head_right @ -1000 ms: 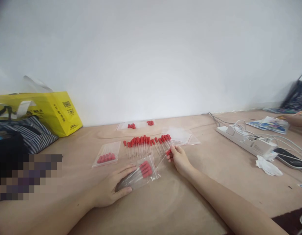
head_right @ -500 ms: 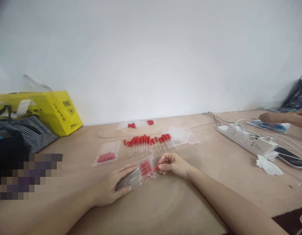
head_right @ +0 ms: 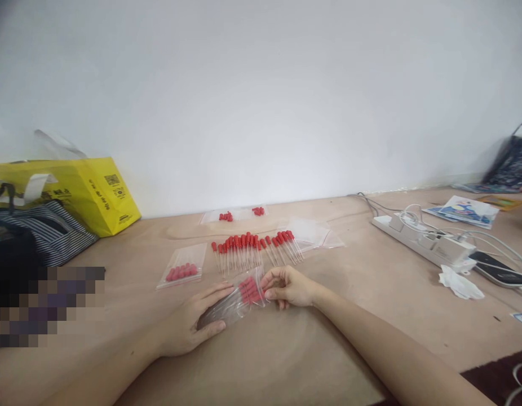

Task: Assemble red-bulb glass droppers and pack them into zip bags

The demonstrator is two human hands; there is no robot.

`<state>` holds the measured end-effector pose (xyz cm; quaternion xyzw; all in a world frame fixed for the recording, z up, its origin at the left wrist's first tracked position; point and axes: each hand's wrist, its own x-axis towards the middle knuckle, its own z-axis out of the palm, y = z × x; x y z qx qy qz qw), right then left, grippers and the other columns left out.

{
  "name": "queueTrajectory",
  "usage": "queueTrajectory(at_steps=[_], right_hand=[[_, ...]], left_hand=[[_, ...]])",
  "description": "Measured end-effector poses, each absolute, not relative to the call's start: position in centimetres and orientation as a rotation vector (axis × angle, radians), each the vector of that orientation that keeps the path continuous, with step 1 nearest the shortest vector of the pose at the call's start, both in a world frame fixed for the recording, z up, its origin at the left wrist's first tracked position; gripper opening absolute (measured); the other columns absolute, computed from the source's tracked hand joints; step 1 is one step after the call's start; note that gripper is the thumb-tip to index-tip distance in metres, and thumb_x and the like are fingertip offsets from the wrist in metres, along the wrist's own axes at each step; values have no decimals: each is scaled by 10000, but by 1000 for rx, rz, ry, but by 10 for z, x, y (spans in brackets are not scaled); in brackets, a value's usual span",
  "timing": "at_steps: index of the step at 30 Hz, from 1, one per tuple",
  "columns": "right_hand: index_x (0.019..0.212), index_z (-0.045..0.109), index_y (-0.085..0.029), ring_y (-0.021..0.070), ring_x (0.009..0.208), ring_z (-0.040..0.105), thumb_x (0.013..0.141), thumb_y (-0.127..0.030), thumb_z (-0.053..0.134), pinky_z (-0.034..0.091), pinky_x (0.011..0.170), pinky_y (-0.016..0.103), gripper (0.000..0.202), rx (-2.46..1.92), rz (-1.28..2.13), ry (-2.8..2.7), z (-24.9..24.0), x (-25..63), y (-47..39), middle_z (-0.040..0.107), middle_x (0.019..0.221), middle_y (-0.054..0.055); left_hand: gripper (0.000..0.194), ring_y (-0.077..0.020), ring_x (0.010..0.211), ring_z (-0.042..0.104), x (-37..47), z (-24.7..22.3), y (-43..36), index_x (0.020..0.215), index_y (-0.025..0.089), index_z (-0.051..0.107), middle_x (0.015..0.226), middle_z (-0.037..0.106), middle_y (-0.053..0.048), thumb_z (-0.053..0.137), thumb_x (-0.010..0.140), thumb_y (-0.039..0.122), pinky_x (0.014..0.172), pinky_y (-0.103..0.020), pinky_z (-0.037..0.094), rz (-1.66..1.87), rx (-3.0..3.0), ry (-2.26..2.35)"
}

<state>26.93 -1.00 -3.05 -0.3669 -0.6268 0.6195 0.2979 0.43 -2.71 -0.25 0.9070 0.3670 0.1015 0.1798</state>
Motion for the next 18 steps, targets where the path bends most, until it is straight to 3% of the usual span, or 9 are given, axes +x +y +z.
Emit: queueTrajectory(at_steps=[6,12,18], right_hand=[[715,588,-149,35,438,431,598,-405,693,343,388,147,300,-1019,1471,-1785,-29,260,-14,554,590,-38],[712,651,-158,80,547,493,640,-397,661,388,526,199,249,-953,1350,-1926,-25,263,-13,594,630,-9],[683,595,-151,65,470,443,607,-378,683,346,455,184,255,-1060,1314,-1819,-35,260,-8,535,550,-36]], left_hand=[[529,-250,1225,330,0,-10,-24,1292,268,339,1359,351,-38,477,799,398,1008,-430,290,356,2563,1008],[531,-244,1223,334,0,-9,-25,1294,265,336,1357,355,-38,474,800,404,1007,-437,289,337,2558,1018],[544,-244,1230,319,-1,-10,-24,1307,273,311,1365,342,-32,473,804,403,1013,-434,281,343,2550,1013]])
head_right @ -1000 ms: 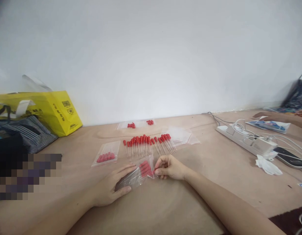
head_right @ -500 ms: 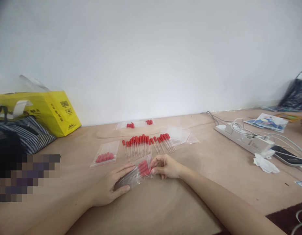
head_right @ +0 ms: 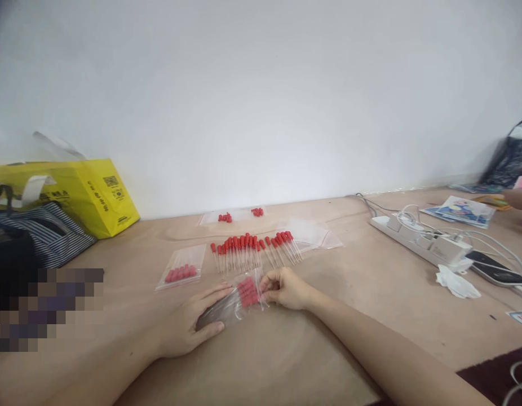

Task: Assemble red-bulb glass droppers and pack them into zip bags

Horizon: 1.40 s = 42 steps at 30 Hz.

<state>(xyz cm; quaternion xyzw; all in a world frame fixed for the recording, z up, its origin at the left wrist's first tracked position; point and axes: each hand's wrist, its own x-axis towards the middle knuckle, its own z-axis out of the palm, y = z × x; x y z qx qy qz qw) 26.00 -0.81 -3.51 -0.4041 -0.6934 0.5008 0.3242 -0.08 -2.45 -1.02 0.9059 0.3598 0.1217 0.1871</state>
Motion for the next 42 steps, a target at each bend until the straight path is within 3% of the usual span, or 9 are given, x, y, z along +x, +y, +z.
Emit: queueTrajectory(at_steps=[4,9,18,22,24,29,35,38,42], right_hand=[[649,571,-153,60,460,410,663,-364,634,319,441,176,221,-1053,1206,-1865,-34,258,-7,482,518,-48],[622,600,-137,73,508,435,663,-375,630,340,476,189,244,-950,1224,-2014,-30,264,-4,520,562,-19],[635,587,-150,82,491,468,690,-359,589,361,471,190,216,-1172,1054,-1960,-29,268,3,557,555,-17],[696,616,-179,118,651,568,710,-331,547,401,576,199,167,-1736,469,-1743,-10,284,36,635,698,3],[760,622,-184,163,749,582,712,-354,533,402,614,234,198,-1879,330,-1645,-3,287,56,646,784,33],[773,624,-161,242,820,588,641,-410,590,406,646,297,284,-2070,233,-1524,-5,275,87,637,863,107],[723,621,-139,287,854,584,703,-328,539,406,684,355,208,-2117,243,-1459,-7,263,91,628,860,161],[709,599,-135,272,850,583,746,-325,501,403,690,345,216,-2046,278,-1458,2,267,86,627,844,159],[755,539,-149,169,726,590,833,-361,372,412,632,256,281,-1841,365,-1500,14,275,70,630,754,86]], left_hand=[[547,-244,1234,311,-1,-9,-25,1312,272,297,1370,330,-32,467,808,404,1015,-434,280,339,2560,1007],[556,-245,1234,312,0,-6,-25,1308,252,300,1364,340,-47,473,801,399,1011,-434,285,310,2567,1031],[564,-242,1226,329,-1,-9,-23,1305,246,305,1343,375,-45,479,795,410,1008,-423,297,327,2582,1034],[568,-240,1230,325,-2,-11,-23,1306,241,305,1351,362,-53,481,793,408,1009,-430,292,319,2597,1017],[565,-238,1233,319,-2,-10,-23,1309,249,300,1356,354,-51,479,795,404,1008,-432,293,327,2594,1017],[557,-246,1236,315,0,-5,-26,1302,244,318,1355,356,-56,487,791,389,1003,-442,298,292,2574,1027],[552,-249,1228,331,2,1,-29,1290,221,341,1343,375,-72,504,782,364,994,-448,310,301,2580,1026],[554,-252,1218,347,2,1,-30,1285,214,350,1333,388,-81,514,776,356,983,-451,325,317,2596,1029],[541,-246,1216,354,2,-2,-30,1285,225,351,1335,386,-78,509,782,345,980,-442,334,339,2621,1014]])
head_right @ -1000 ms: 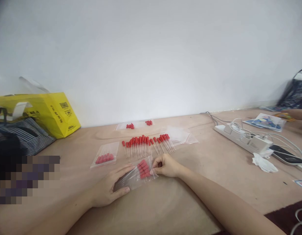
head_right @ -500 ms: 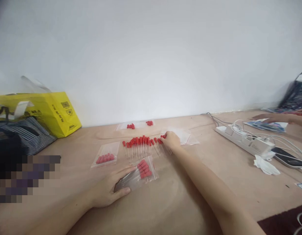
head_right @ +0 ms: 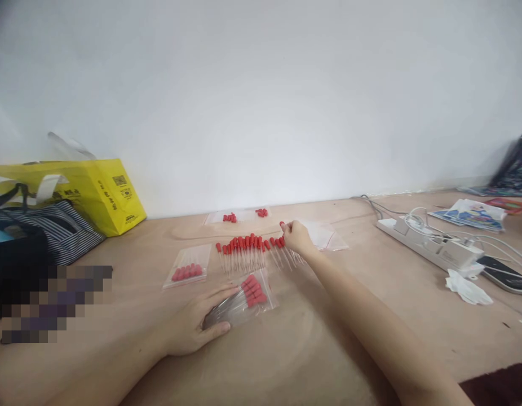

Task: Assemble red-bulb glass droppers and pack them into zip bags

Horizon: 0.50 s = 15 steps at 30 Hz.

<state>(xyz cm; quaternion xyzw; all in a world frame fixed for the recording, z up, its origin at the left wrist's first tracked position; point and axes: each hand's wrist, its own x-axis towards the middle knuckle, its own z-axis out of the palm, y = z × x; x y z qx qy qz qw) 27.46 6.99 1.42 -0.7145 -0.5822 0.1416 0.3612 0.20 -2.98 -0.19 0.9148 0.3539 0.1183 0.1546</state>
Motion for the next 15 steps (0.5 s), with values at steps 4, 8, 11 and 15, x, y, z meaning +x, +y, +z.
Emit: queueTrajectory(at_steps=[4,8,11,15], right_hand=[[976,414,-162,96,475,494,824,-431,351,376,464,215,316,-1406,649,-1344,8,277,41,560,641,-15],[1072,352,-194,76,401,414,741,-498,450,339,410,212,460,-1124,817,-1216,-10,276,18,480,604,-69],[1003,416,-181,75,405,419,739,-499,434,342,417,220,414,-1138,841,-1218,-22,279,16,468,602,-61],[951,457,-160,99,431,436,742,-467,446,335,440,227,372,-1305,737,-1290,-33,289,28,445,535,-63]], left_hand=[[529,-243,1227,337,3,-3,-29,1286,220,349,1346,369,-81,493,792,342,991,-447,317,334,2621,1051],[522,-242,1231,328,3,-4,-28,1295,230,333,1355,355,-73,468,808,360,993,-452,312,330,2607,1071],[526,-242,1234,321,2,-5,-27,1295,231,333,1357,352,-68,465,809,379,1001,-448,301,323,2605,1069],[534,-240,1237,314,-1,-6,-26,1294,244,336,1348,369,-53,484,797,371,1011,-441,287,311,2598,1036]])
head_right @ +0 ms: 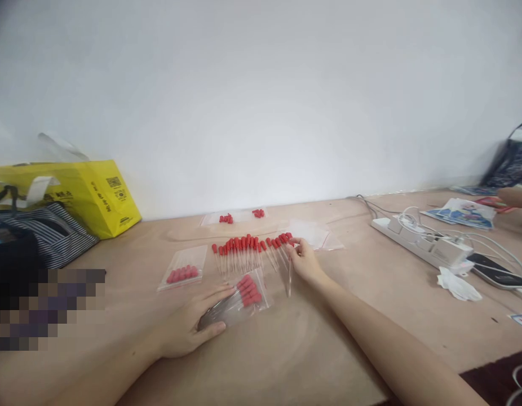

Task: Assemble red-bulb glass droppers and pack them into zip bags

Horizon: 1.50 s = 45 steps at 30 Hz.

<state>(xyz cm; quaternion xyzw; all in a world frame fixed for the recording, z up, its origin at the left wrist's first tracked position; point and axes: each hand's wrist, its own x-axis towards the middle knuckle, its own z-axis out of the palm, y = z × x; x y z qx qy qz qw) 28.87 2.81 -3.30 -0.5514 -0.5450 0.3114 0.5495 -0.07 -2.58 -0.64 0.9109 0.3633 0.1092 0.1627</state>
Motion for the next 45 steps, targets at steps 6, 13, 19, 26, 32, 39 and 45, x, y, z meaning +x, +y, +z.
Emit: queueTrajectory(at_steps=[6,13,19,26,32,39,45], right_hand=[[865,502,-156,142,547,514,738,-389,504,351,527,239,265,-1637,336,-1510,-35,290,50,523,559,-21],[998,507,-174,209,791,575,787,-406,468,345,580,255,315,-1941,115,-1725,-15,266,64,630,834,72],[969,530,-169,209,794,569,821,-408,417,354,587,264,303,-1927,-52,-1751,-13,257,58,600,939,89],[908,573,-184,141,746,531,769,-157,446,383,626,233,190,-1148,-98,-2234,-25,259,16,564,850,47],[996,588,-216,130,729,532,665,-56,459,409,602,220,390,-956,57,-2406,-26,266,-9,568,840,27],[1010,591,-234,113,671,551,817,-212,454,383,561,210,238,-799,43,-2475,-22,262,-16,603,785,22],[988,597,-245,95,580,507,858,-221,387,325,510,224,248,-669,-282,-2526,-20,257,-23,561,654,-5]], left_hand=[[562,-226,1254,281,-5,-7,-21,1300,287,312,1355,359,-12,482,767,231,1023,-451,251,299,2573,938],[745,-209,1259,270,-4,0,-21,1284,328,329,1344,375,47,404,609,22,1051,-500,120,249,2584,867],[686,-219,1231,327,-5,-6,-17,1186,331,462,1253,489,42,348,611,-26,1011,-567,153,375,2741,919],[277,-206,976,544,1,-9,-20,972,199,612,1056,592,-77,388,815,156,848,-394,439,821,2707,1199],[255,-221,957,533,11,-8,-36,1012,212,591,1057,574,-68,502,785,288,824,-389,454,677,2701,1203],[265,-228,967,532,2,-9,-21,1005,197,587,1046,580,-73,458,774,179,837,-416,438,704,2722,1302],[305,-220,1011,514,4,-10,-30,1064,216,560,1103,555,-73,505,786,326,884,-384,421,820,2728,1073]])
